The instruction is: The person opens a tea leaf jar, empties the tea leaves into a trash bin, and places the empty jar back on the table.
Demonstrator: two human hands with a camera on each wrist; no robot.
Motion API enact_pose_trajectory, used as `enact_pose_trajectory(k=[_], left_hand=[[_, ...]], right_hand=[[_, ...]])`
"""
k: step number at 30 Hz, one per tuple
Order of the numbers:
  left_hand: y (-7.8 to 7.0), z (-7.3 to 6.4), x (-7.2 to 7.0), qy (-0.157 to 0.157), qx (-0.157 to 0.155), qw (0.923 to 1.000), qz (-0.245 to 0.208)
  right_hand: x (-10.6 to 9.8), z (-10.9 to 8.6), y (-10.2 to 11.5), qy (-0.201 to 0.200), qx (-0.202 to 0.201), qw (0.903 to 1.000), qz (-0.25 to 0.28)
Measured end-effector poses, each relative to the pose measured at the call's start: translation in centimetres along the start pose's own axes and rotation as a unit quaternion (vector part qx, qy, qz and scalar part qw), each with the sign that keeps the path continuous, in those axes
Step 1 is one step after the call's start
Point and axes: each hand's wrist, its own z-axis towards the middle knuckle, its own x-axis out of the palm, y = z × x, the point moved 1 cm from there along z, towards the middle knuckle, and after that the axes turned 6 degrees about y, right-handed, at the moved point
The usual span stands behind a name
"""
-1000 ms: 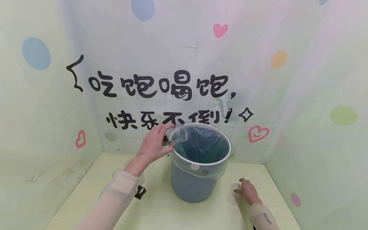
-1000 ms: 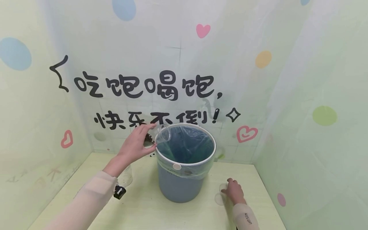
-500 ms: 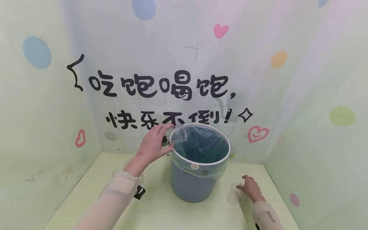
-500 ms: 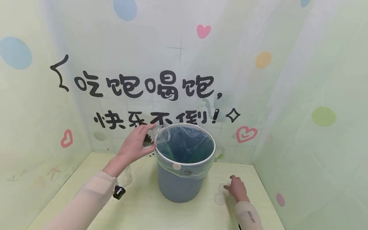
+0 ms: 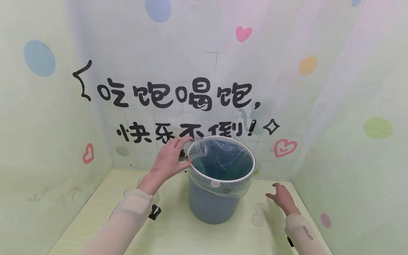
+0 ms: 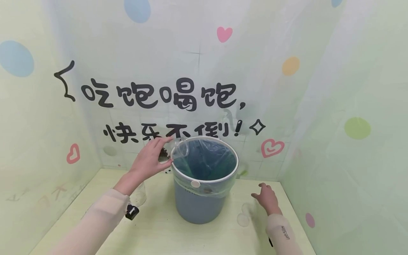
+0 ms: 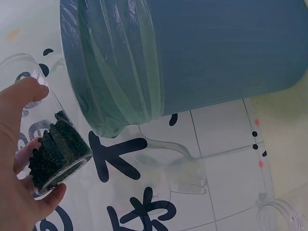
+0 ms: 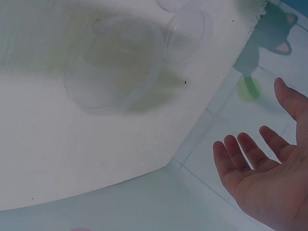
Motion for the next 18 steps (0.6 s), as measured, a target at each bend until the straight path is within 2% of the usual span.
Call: enact_pose_trajectory(k=[8, 18], left_hand=[[-0.1, 0.1, -0.1, 0.007, -0.004, 1.0, -0.001], [-0.1, 0.0, -0.1, 0.01, -0.005, 0.9999, 0.001]], right_hand=[[-2.1, 0.6, 1.4, -0.009, -0.021, 0.9997, 0.008], [-5.0, 1.3, 4.9, 0.0, -0.041, 0.9985, 0.036]])
